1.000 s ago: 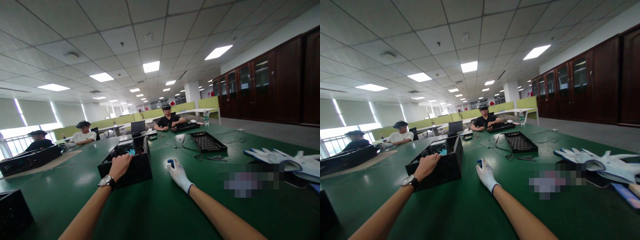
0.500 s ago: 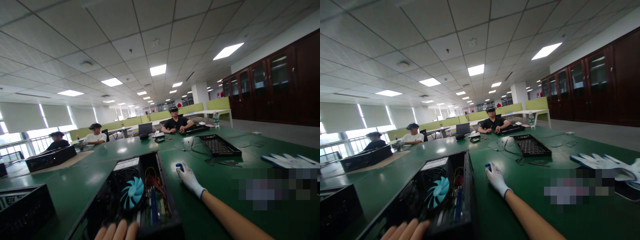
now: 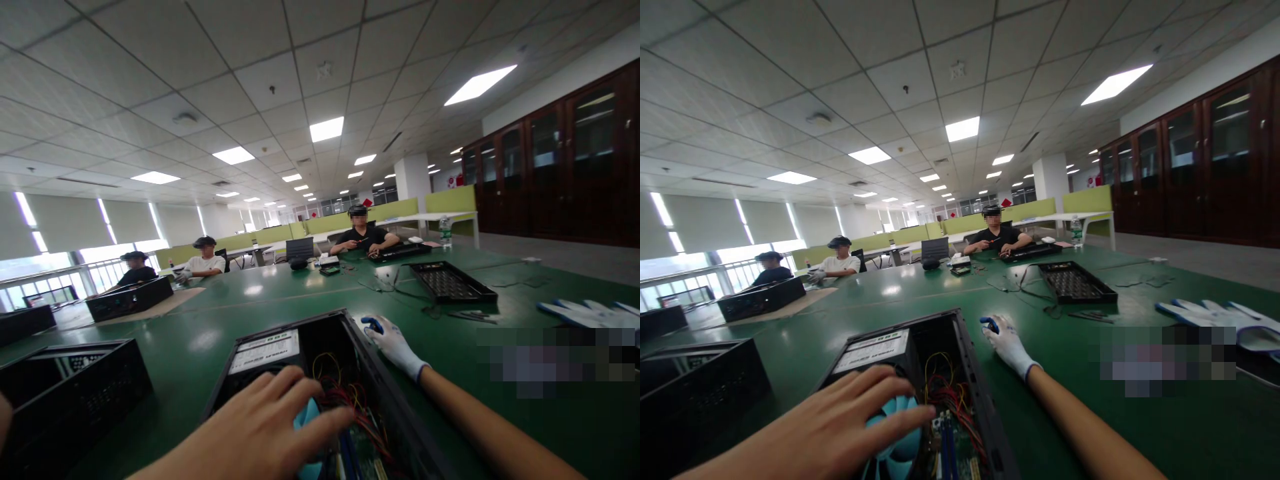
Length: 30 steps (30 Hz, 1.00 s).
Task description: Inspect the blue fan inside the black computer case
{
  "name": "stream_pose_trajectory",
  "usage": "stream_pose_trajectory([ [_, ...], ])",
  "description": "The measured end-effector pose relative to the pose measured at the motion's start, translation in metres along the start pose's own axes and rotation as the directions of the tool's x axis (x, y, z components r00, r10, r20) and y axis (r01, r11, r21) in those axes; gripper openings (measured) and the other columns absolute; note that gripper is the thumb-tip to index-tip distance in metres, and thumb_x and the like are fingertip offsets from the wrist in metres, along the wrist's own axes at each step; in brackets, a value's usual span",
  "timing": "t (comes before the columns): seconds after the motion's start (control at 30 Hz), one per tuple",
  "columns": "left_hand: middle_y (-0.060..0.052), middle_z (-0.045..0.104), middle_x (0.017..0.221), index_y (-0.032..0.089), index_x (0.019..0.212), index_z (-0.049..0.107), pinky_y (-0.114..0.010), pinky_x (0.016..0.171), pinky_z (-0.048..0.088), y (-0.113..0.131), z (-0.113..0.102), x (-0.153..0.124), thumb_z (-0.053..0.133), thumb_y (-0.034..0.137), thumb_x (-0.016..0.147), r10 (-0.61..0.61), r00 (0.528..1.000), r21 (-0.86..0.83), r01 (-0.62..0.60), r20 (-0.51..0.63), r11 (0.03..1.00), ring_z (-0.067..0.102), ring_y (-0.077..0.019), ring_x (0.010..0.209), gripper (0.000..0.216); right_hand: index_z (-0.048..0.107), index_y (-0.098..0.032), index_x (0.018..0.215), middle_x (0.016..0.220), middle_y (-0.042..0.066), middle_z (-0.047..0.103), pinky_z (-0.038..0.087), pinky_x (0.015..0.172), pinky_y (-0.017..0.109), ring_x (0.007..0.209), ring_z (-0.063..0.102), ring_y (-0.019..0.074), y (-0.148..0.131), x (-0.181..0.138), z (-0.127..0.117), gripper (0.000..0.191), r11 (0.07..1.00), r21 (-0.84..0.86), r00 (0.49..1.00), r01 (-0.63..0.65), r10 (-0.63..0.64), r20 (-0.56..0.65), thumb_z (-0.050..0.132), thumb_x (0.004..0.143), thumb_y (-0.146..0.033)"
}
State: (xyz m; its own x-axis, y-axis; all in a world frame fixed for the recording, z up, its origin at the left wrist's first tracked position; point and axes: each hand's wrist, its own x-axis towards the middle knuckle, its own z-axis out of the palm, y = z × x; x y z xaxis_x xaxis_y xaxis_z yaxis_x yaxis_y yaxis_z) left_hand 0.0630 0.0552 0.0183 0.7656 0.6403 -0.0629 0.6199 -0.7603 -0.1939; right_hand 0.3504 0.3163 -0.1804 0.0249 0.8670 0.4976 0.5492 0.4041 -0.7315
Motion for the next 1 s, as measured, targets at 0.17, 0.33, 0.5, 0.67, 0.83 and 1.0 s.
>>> stream_pose_trajectory([
  [0.17,-0.012,0.033,0.159,0.041,0.157,0.021,-0.07,0.112,0.029,-0.029,0.012,0.023,0.07,0.07,0.075,-0.094,0.987,-0.045,0.1,0.127,0.994,0.021,-0.046,0.147,0.1,0.068,-0.019,0.116,0.117,0.009,0.067,0.044,0.098,0.037,0.108,0.061,0.0268,-0.004,-0.01,-0.008,0.041,1.0,0.02,1.0,-0.02,0.02,0.004,0.06,0.081,-0.04],
  [0.33,-0.019,0.046,0.147,0.038,0.154,0.031,-0.068,0.11,0.031,-0.029,0.047,0.032,0.063,0.055,0.087,0.02,0.998,0.077,-0.024,0.058,0.997,0.04,-0.0427,0.139,0.076,0.067,-0.019,0.119,0.119,0.01,0.067,0.044,0.099,0.039,0.109,0.061,0.0278,-0.01,-0.032,-0.02,0.047,0.999,0.037,0.999,-0.028,0.027,0.033,0.059,0.081,-0.047],
  [0.5,-0.019,0.046,0.146,0.043,0.155,0.021,-0.061,0.096,0.048,-0.027,0.067,0.034,0.069,0.042,0.085,0.053,0.993,0.092,-0.062,0.106,0.994,0.053,-0.0413,0.126,0.084,0.068,-0.021,0.114,0.116,0.009,0.068,0.046,0.097,0.039,0.108,0.062,0.0282,-0.019,-0.055,-0.029,0.046,0.999,0.031,0.998,-0.028,0.026,0.062,0.058,0.081,-0.051],
  [0.67,-0.025,0.032,0.155,0.044,0.157,0.0,-0.077,0.093,0.038,-0.033,0.093,0.037,0.077,0.045,0.078,0.075,0.995,0.18,-0.085,0.063,0.98,0.044,-0.0504,0.133,0.111,0.069,-0.02,0.11,0.115,0.01,0.069,0.045,0.099,0.039,0.11,0.062,0.0294,-0.036,-0.079,-0.039,0.047,0.998,0.03,0.998,-0.048,0.047,0.034,0.057,0.079,-0.053],
  [0.83,-0.021,0.038,0.151,0.049,0.156,0.007,-0.076,0.094,0.039,-0.024,0.08,0.033,0.085,0.039,0.07,0.073,0.992,0.191,-0.092,0.104,0.977,0.047,-0.0487,0.129,0.116,0.072,-0.024,0.103,0.111,0.01,0.07,0.049,0.095,0.041,0.106,0.064,0.0317,-0.043,-0.099,-0.052,0.041,0.996,0.067,0.998,-0.052,0.05,0.031,0.06,0.077,-0.054],
  [1.0,-0.022,0.032,0.154,0.048,0.155,-0.004,-0.074,0.096,0.042,-0.002,0.026,0.008,0.064,0.03,0.09,-0.019,0.993,0.088,0.008,0.12,0.996,0.035,-0.0494,0.14,0.096,0.068,-0.02,0.097,0.09,0.01,0.069,0.056,0.072,0.038,0.09,0.067,0.0305,-0.082,-0.083,-0.078,0.054,0.961,0.254,0.994,-0.106,0.096,0.05,0.054,0.081,-0.069],
])
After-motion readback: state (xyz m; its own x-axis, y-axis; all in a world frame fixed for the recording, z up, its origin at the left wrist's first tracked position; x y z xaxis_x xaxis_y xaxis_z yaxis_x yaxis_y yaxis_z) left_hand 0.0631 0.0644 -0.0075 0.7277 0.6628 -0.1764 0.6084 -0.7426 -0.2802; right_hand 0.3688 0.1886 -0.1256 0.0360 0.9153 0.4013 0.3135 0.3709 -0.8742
